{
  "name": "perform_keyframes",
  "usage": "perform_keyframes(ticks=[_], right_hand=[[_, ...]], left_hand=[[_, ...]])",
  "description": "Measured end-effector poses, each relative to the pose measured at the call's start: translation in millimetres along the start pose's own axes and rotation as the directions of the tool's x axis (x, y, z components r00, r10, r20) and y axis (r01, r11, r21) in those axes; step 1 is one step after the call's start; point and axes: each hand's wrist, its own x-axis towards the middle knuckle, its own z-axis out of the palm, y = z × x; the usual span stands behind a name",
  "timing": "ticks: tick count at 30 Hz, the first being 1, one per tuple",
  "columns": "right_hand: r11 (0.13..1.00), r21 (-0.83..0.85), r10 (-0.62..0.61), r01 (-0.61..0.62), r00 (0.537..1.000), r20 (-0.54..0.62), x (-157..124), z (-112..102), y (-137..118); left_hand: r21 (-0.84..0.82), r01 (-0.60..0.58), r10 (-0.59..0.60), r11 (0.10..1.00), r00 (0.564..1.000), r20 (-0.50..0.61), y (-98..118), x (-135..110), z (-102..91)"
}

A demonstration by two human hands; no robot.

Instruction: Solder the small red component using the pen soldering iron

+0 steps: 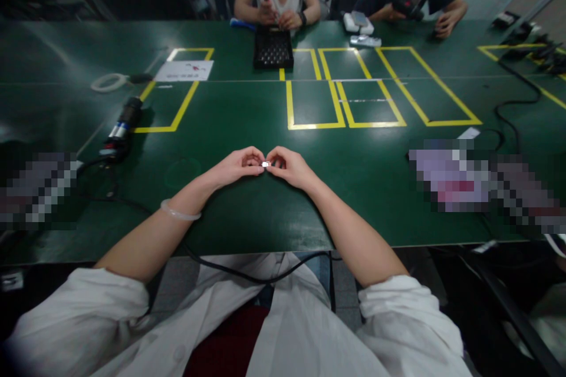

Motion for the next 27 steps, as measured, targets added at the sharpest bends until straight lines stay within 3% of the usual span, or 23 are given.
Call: perform_keyframes(ticks=[16,27], right_hand=[[0.977,-0.170,-0.126,0.128,0.992,0.026,-0.9,1.4,-2.5],[0.990,-0.119,-0.075,0.076,0.997,0.015,-1.2,3.2,-3.5]], left_hand=[[-0.010,-0.025,0.025,1.000,1.000,0.009,-7.2,2.8,-1.4],[-0.018,-0.061,0.061,0.998,0.998,0.012,-4.4,2.2,0.5]])
